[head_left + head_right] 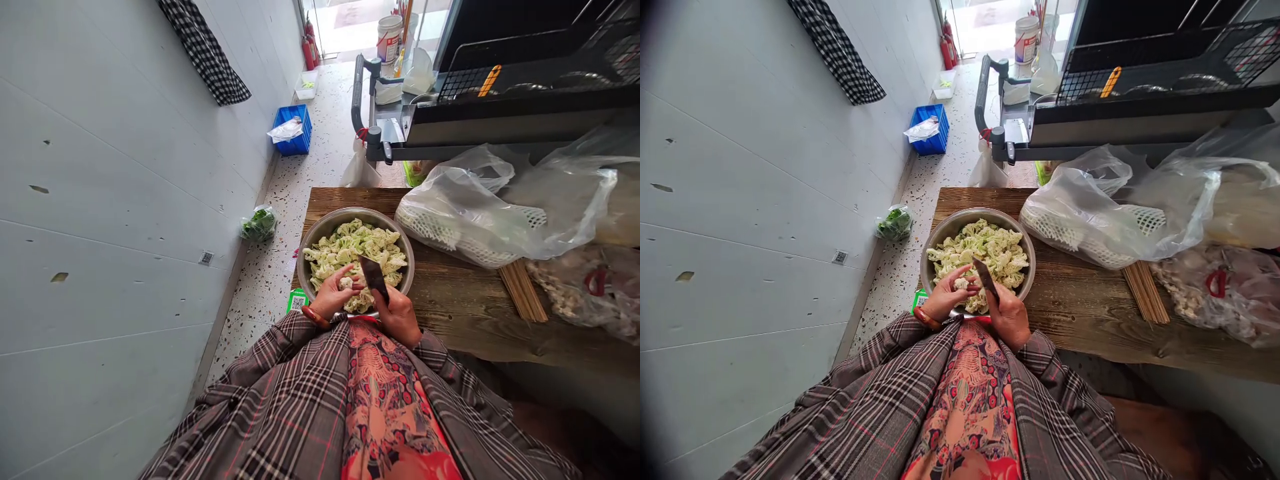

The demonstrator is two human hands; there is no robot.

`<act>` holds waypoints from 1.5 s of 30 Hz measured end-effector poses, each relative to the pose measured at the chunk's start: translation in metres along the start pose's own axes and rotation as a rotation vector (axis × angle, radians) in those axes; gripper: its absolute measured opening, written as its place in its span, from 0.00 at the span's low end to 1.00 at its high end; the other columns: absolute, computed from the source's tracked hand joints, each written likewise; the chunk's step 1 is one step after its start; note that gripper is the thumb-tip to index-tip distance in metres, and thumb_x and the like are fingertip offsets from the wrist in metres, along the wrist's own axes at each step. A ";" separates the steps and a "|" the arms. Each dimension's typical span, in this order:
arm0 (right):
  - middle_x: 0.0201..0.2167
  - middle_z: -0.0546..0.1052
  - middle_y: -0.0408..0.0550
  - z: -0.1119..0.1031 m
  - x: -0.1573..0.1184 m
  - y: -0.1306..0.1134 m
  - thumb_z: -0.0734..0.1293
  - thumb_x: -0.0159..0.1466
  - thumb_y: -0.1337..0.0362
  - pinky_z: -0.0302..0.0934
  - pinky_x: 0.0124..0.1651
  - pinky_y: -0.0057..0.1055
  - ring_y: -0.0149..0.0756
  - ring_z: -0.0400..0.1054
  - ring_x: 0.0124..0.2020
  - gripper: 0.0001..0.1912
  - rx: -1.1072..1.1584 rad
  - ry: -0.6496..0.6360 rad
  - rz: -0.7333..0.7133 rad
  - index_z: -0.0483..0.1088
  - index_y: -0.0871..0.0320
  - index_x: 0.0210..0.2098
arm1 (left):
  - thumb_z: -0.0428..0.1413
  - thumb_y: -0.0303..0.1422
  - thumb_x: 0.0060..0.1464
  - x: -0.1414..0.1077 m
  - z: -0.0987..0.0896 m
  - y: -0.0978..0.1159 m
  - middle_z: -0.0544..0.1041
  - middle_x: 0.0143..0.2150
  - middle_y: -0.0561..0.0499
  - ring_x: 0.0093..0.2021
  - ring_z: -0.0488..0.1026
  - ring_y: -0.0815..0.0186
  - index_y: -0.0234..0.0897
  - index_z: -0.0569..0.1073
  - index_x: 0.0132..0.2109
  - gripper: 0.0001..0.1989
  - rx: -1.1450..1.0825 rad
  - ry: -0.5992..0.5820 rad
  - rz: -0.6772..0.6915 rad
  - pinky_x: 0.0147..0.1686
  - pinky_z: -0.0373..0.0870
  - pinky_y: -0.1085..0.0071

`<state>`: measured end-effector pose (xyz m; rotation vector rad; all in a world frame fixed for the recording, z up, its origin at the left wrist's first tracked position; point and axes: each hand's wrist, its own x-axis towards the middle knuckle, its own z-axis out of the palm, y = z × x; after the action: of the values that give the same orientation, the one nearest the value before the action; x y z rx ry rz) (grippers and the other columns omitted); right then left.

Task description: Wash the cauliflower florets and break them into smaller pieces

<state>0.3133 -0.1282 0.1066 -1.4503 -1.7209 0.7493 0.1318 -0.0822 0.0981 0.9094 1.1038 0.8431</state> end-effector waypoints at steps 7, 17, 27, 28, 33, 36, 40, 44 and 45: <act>0.31 0.77 0.50 0.009 0.012 0.009 0.56 0.69 0.51 0.64 0.34 0.32 0.39 0.71 0.31 0.19 0.065 -0.046 0.134 0.72 0.57 0.41 | 0.62 0.36 0.48 0.036 -0.046 0.013 0.74 0.55 0.38 0.52 0.74 0.55 0.33 0.70 0.57 0.28 0.285 0.227 0.132 0.55 0.69 0.55; 0.22 0.77 0.45 0.006 0.033 0.024 0.68 0.59 0.44 0.61 0.23 0.28 0.32 0.66 0.19 0.22 0.556 0.121 0.659 0.70 0.58 0.33 | 0.60 0.37 0.50 0.102 -0.081 0.023 0.78 0.47 0.41 0.46 0.76 0.60 0.33 0.72 0.52 0.22 0.233 0.303 0.116 0.51 0.71 0.61; 0.24 0.76 0.40 0.009 0.031 0.036 0.72 0.56 0.46 0.65 0.21 0.26 0.30 0.69 0.19 0.21 1.033 0.097 0.961 0.64 0.54 0.36 | 0.57 0.33 0.54 0.167 -0.110 0.029 0.79 0.44 0.43 0.36 0.77 0.68 0.32 0.70 0.51 0.17 0.215 0.384 -0.020 0.41 0.73 0.69; 0.24 0.74 0.39 0.011 0.029 0.038 0.71 0.57 0.46 0.65 0.21 0.25 0.28 0.68 0.19 0.21 1.037 0.116 0.965 0.63 0.54 0.35 | 0.57 0.33 0.54 0.172 -0.111 0.028 0.79 0.43 0.43 0.36 0.78 0.68 0.32 0.70 0.51 0.18 0.228 0.381 -0.031 0.41 0.73 0.69; 0.28 0.70 0.38 0.016 0.036 0.044 0.71 0.58 0.49 0.63 0.21 0.24 0.24 0.62 0.20 0.19 1.056 0.175 0.883 0.61 0.55 0.32 | 0.57 0.33 0.54 0.194 -0.108 0.022 0.80 0.40 0.43 0.34 0.78 0.66 0.29 0.70 0.52 0.20 0.293 0.338 -0.055 0.41 0.74 0.66; 0.24 0.65 0.34 0.018 0.044 0.046 0.69 0.60 0.50 0.59 0.19 0.21 0.22 0.58 0.18 0.18 1.009 0.236 0.834 0.58 0.54 0.31 | 0.56 0.33 0.55 0.210 -0.098 0.022 0.79 0.40 0.42 0.35 0.78 0.65 0.28 0.70 0.53 0.20 0.353 0.279 -0.048 0.41 0.74 0.65; 0.21 0.63 0.33 0.021 0.049 0.054 0.68 0.61 0.50 0.56 0.17 0.21 0.22 0.57 0.16 0.17 0.877 0.294 0.783 0.58 0.53 0.31 | 0.54 0.32 0.56 0.239 -0.080 0.025 0.79 0.39 0.42 0.36 0.76 0.62 0.28 0.74 0.51 0.17 0.593 0.225 0.054 0.42 0.72 0.64; 0.20 0.63 0.33 0.020 0.049 0.063 0.68 0.61 0.50 0.55 0.16 0.21 0.23 0.57 0.15 0.17 0.827 0.280 0.774 0.59 0.53 0.31 | 0.54 0.28 0.54 0.271 -0.062 0.028 0.78 0.46 0.39 0.46 0.74 0.57 0.28 0.76 0.48 0.15 0.975 0.141 0.240 0.52 0.67 0.61; 0.19 0.63 0.33 0.019 0.049 0.064 0.68 0.61 0.49 0.55 0.16 0.21 0.23 0.57 0.15 0.17 0.822 0.287 0.780 0.58 0.53 0.31 | 0.55 0.27 0.54 0.278 -0.057 0.028 0.78 0.49 0.38 0.49 0.72 0.55 0.29 0.76 0.49 0.16 1.051 0.103 0.265 0.55 0.64 0.59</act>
<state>0.3285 -0.0672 0.0522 -1.4752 -0.4502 1.3605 0.1397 0.1895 0.0128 1.9252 1.5607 0.4771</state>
